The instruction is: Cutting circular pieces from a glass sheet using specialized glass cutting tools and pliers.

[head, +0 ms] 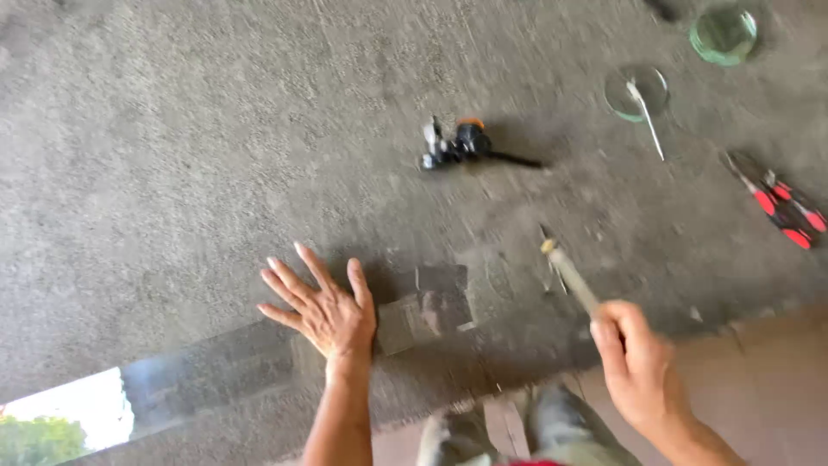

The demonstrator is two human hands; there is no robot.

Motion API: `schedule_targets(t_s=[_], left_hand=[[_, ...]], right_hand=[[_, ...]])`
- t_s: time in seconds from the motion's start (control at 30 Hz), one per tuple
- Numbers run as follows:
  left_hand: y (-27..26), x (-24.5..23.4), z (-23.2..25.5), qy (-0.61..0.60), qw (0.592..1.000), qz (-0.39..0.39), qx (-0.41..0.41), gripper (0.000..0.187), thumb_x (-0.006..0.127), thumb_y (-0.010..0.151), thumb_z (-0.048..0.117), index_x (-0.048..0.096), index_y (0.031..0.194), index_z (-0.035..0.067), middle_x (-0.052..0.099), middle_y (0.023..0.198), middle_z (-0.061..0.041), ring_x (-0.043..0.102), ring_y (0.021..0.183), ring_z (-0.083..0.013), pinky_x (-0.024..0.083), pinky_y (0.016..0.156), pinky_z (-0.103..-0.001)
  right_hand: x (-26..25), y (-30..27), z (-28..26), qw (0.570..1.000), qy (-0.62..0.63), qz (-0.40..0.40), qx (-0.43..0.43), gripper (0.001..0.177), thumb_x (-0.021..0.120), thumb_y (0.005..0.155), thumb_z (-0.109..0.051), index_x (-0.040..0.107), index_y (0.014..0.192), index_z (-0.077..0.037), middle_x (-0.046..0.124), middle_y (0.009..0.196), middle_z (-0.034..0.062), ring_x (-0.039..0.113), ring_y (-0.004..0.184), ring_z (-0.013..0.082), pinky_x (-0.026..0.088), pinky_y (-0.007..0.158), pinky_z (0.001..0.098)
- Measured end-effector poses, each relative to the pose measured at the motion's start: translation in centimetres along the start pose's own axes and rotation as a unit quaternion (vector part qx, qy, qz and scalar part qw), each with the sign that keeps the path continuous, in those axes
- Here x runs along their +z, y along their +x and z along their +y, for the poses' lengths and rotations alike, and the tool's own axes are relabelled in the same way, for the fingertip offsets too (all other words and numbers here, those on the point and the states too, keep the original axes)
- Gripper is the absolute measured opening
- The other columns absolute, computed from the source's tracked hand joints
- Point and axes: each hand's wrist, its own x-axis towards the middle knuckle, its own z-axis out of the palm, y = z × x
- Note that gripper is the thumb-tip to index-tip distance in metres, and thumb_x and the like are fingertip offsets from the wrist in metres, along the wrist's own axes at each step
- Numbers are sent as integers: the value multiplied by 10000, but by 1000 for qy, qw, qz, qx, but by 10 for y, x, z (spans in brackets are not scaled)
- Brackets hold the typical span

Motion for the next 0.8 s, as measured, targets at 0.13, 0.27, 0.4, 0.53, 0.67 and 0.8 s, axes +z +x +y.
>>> schedule_targets(t_s=[0.13, 0.27, 0.4, 0.53, 0.67, 0.8], left_hand=[[-18, -3, 24, -10, 1000, -17, 13, 832, 367, 1035, 600, 175, 1654, 79, 47, 1683, -300, -47, 1565, -455, -76, 1180, -720], [-29, -3, 55, -26, 999, -25, 11, 822, 368, 1013, 606, 210, 1640, 98, 59, 1678, -281, -34, 1565, -448, -70, 1181, -711], [-31, -3, 55, -44, 999, -10, 21, 821, 359, 1055, 587, 195, 1653, 50, 71, 1686, -310, -21, 1574, -457, -56, 1202, -704], [-25, 0, 56, -42, 999, -24, 3, 802, 329, 1046, 592, 191, 1649, 81, 90, 1690, -278, -4, 1579, -419, -41, 1212, -680], [-26, 0, 55, -34, 999, -41, -3, 800, 303, 1043, 603, 191, 1647, 90, 83, 1686, -268, -3, 1573, -412, -39, 1207, -674], [-25, -1, 55, -40, 998, -38, -1, 807, 304, 1045, 604, 191, 1651, 83, 86, 1686, -271, 2, 1575, -416, -37, 1209, -675]], right_hand=[[-24, -12, -7, 989, 126, 54, 58, 155, 664, 983, -139, 620, 1108, -58, 570, 813, 55, 548, 690, 165, 433, 600, 291], [-27, -7, -8, 951, 266, 68, 140, 137, 680, 982, -103, 621, 1068, -14, 549, 793, -29, 469, 674, 44, 381, 572, 197], [-24, -2, -2, 959, 247, 42, 135, 144, 680, 972, -103, 618, 1058, -5, 587, 761, 5, 567, 662, 52, 464, 571, 209], [-19, 11, -11, 944, 290, -12, 157, 204, 659, 951, -105, 671, 1123, 3, 689, 831, 48, 665, 670, 91, 563, 589, 248], [-15, 11, -11, 940, 299, -46, 161, 232, 675, 924, -104, 708, 1119, 17, 759, 869, 76, 735, 716, 124, 633, 643, 274], [-16, 11, -10, 940, 293, -55, 163, 224, 689, 910, -97, 719, 1097, 23, 761, 852, 95, 745, 712, 136, 639, 644, 281]])
